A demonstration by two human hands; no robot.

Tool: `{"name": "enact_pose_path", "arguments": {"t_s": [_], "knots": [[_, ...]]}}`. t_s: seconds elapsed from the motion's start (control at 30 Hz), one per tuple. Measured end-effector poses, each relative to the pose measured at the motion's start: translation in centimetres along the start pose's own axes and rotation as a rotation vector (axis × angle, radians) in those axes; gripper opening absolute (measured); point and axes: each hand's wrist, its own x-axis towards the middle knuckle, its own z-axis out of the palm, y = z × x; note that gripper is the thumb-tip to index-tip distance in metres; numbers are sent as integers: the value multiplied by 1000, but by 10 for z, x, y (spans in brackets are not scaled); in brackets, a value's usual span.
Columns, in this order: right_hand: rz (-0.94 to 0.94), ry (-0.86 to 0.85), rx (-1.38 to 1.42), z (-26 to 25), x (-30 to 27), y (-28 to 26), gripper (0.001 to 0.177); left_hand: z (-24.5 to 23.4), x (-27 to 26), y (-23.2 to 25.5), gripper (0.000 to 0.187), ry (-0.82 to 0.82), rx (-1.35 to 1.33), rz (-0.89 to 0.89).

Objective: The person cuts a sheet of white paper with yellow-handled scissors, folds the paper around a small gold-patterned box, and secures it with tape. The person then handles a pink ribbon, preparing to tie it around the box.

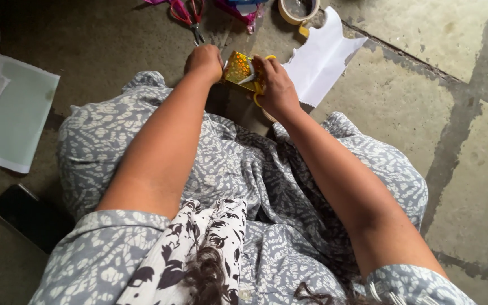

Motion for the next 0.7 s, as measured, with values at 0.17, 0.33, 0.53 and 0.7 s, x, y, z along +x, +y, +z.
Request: {"name": "enact_pose_path", "arguments": {"t_s": [0.17, 0.33, 0.53, 0.7], "knots": [[-41, 62, -30, -6, 1, 2, 95, -8, 4, 6, 14, 24, 69, -40], [171, 369, 363, -23, 13, 56, 64, -14, 0, 5, 15, 158, 47, 16], [765, 644, -77, -40, 6, 162, 81, -29, -21, 18, 18, 144, 30, 45], [1007, 698, 125, -12, 5, 190, 50, -37, -33, 21, 12, 274, -85, 154]]}}
